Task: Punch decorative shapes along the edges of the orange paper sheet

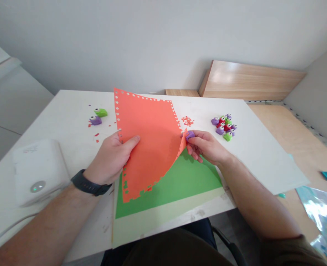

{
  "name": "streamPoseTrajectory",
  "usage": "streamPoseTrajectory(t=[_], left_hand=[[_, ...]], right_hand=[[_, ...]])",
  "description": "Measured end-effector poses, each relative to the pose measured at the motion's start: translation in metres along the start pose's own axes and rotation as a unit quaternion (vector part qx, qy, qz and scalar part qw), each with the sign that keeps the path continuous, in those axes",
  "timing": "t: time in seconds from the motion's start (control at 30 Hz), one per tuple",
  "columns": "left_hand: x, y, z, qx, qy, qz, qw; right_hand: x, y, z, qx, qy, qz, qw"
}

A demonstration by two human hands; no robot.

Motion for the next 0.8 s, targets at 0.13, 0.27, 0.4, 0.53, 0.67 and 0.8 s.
streamPoseTrajectory(t=[0.13, 0.27, 0.4, 0.53, 0.67, 0.8], left_hand=[[-0.0005, -0.0014, -0.0005, 0.0, 0.004, 0.002, 1.0], [-0.0014, -0.0002, -0.001, -0.003, 0.001, 0.004, 1.0], [-0.0018, -0.0009, -0.0014, 0.002, -0.006, 0.003, 1.0], [-0.0004, -0.0015, -0.0009, -0.003, 0.003, 0.001, 1.0], [-0.0022, 0.0, -0.0015, -0.011, -0.005, 0.019, 1.0], [-0.0051, 0.0009, -0.0017, -0.007, -0.022, 0.033, 0.999]], right_hand=[[-0.0009, 0.0001, 0.0, 0.001, -0.003, -0.001, 1.0], [-0.0005, 0.0002, 0.0, -0.004, 0.001, 0.0, 1.0], [-0.0007, -0.0007, 0.0005, -0.012, -0.005, -0.004, 1.0], [-0.0005, -0.0014, 0.0003, -0.024, -0.017, 0.002, 1.0], [-0.0002, -0.0034, -0.0007, -0.013, -0.029, 0.015, 0.999], [0.0008, -0.0052, -0.0014, -0.002, -0.035, 0.019, 0.999]])
Point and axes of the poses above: each hand's wrist, its own z-axis towards the middle knuckle, its own y-axis out of the back of the hand, x = y × z, the point moved 6 cm from there along z, towards the middle knuckle, and after that the axes turned 13 degrees about -x, right-handed, at the moved point
